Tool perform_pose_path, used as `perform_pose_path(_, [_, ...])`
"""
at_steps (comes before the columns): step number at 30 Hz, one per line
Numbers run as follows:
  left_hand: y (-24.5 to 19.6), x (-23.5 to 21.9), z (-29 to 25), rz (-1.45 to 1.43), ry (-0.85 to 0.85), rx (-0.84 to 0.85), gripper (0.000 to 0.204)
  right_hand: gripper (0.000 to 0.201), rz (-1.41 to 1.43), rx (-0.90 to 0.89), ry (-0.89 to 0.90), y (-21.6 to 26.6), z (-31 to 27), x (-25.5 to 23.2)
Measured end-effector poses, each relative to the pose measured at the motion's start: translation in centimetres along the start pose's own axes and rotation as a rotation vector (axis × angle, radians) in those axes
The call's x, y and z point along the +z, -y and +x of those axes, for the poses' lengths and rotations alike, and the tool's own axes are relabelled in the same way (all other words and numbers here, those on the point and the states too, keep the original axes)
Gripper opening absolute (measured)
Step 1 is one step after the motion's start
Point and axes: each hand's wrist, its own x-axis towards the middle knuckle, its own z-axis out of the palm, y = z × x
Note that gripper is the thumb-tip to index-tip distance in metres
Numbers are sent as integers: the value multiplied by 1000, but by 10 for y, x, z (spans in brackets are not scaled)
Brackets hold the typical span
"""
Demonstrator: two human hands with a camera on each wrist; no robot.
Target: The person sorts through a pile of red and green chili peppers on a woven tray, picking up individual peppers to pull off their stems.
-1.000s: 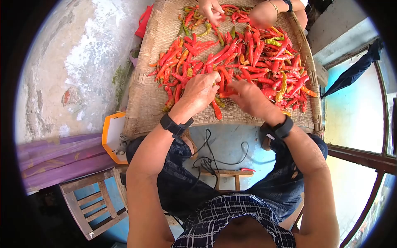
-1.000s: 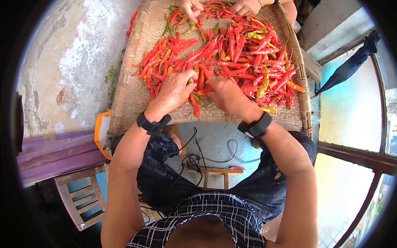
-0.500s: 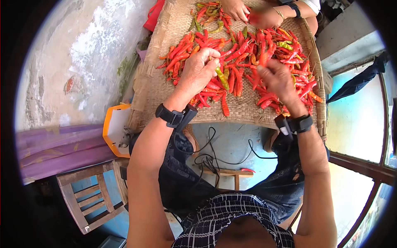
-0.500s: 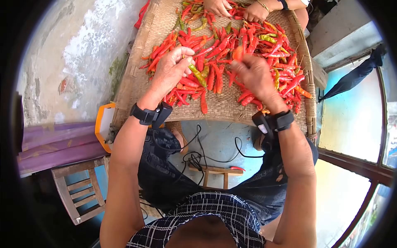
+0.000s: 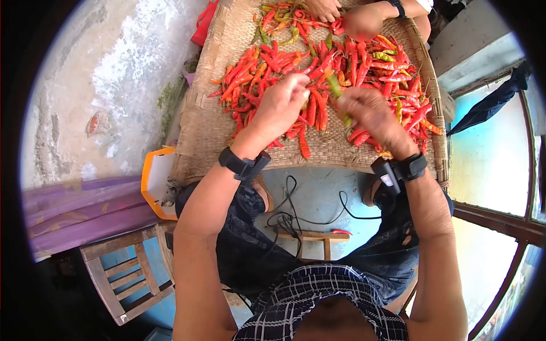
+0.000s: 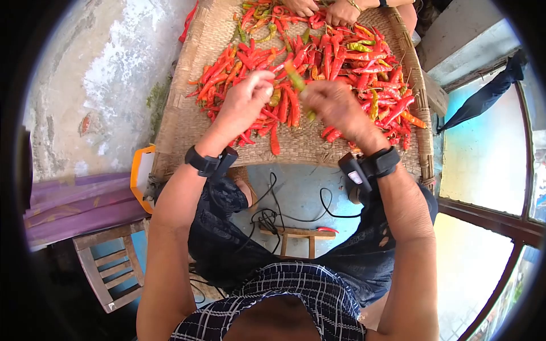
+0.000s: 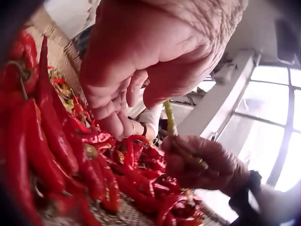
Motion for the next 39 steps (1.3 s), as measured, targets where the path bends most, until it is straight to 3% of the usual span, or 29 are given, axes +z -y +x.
perform_pose_path(2, [15,-1,1,879,-54,483,33,22,386,11,-189,-12,9,-22])
perform_pose_path(3, [17,3,-2,878,-8,509,39,21,587,-6,-217,-12,16,-34])
perform_pose_path(4, [19,8,-4,877,-7,511,39,21,586,-5,-219,-16,16,-36])
perform_pose_path(6, [22,20,-8,1132,73,392,42,22,661,131,-431,-18,14,-34])
perform_pose_path(7, [24,24,-11,1165,48,397,39,25,464,41,-299,-24,11,-25])
perform_pose_path(9, [22,30,-9,1165,52,350,36,32,154,133,-104,-23,3,3])
perform_pose_path(11, [23,30,-8,1168,62,303,33,38,109,170,6,-54,11,25])
perform_pose_path(14, [28,28,-6,997,32,273,28,42,177,103,0,-55,8,38])
perform_pose_path(16, [31,27,-5,771,34,218,27,45,300,141,26,-59,12,42])
perform_pose_path(21, [36,29,2,475,-26,198,19,42,717,339,-139,-59,12,44])
perform_pose_path(24, [27,31,2,257,-52,138,16,35,815,329,-137,-53,12,39])
perform_pose_path(27, [20,33,-1,231,-92,191,18,25,833,275,3,-53,15,31])
perform_pose_path(29, [18,34,-1,285,-103,255,20,21,771,236,-7,-51,15,30])
perform_pose_path(31, [17,33,-1,228,-88,103,28,19,682,172,-37,-45,14,30])
perform_pose_path(32, [16,34,-1,226,-89,107,28,19,678,170,-38,-41,14,31])
perform_pose_path(35, [18,32,1,-303,6,66,50,24,598,70,-57,-36,12,31])
perform_pose_path(39, [14,32,-1,-413,25,94,49,28,559,13,-25,-31,10,33])
